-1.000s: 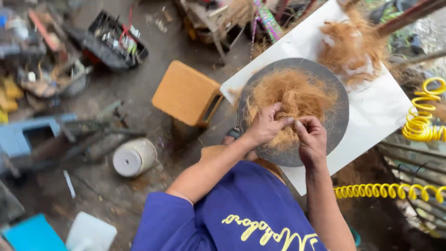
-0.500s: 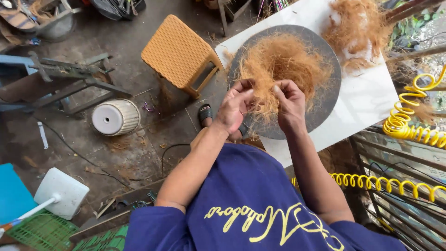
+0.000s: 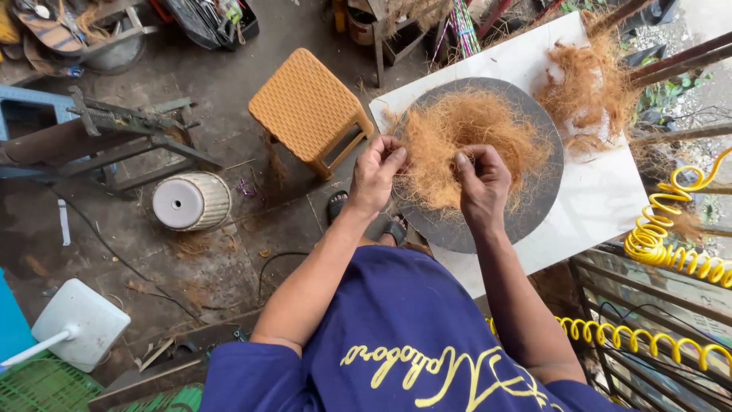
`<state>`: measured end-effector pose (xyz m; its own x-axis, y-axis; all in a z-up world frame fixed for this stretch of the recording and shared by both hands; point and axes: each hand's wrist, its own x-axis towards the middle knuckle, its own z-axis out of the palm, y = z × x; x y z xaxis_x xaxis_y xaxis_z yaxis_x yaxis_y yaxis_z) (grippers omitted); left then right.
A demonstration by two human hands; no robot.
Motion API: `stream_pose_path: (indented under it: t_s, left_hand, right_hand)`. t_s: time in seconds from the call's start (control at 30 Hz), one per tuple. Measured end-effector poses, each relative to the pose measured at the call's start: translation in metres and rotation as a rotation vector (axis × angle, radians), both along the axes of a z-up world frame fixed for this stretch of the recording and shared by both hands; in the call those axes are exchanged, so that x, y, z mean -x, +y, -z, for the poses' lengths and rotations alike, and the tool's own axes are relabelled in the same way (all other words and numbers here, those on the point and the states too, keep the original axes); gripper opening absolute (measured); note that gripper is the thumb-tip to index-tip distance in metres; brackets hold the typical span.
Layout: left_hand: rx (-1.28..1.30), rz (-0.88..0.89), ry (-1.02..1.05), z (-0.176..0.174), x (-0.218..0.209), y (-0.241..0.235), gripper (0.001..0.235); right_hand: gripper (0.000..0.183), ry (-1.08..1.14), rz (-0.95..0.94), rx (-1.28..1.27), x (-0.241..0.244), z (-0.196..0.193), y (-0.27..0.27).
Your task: The person shapes loose brown fibrous material into a bowl-like form on a circular mold. They repeatedly add and press the fibers by hand, then use a spray gun to apply a liquid and a hair dryer to dry the material. The person continues to adjust and compact the fibers throughout the process.
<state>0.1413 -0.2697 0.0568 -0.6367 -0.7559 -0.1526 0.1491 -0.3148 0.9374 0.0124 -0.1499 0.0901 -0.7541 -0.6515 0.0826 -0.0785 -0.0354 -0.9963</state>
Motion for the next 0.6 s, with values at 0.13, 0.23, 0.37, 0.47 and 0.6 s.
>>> stream_pose_path:
  t_s: [0.13,0.23,0.37,0.47,0.6]
  left_hand:
    - [0.001,0.074,0.137,-0.035,0.0,-0.002,0.024]
    - [0.075,0.033,0.097,-0.011,-0.003,0.0,0.026]
    - [0.122,-0.063,0.07,-0.011,-0.02,-0.02,0.016]
    - [0.159,-0.081,0.08,-0.009,-0.03,-0.03,0.021]
    - [0.232,-0.042,0.074,-0.018,-0.032,-0.034,0.024]
  right_hand:
    - [0.002,0.268,-0.017,-0.022,-0.005,-0.004,-0.017]
    - [0.003,0.252,-0.076,-0.038,-0.015,0.002,-0.019]
    - [0.006,-0.11,-0.069,0.082,-0.013,0.008,-0.029]
    - [0.007,-0.152,-0.104,0.106,-0.004,0.016,-0.029]
    - [0.011,-0.05,-0.13,0.092,-0.007,-0.002,-0.039]
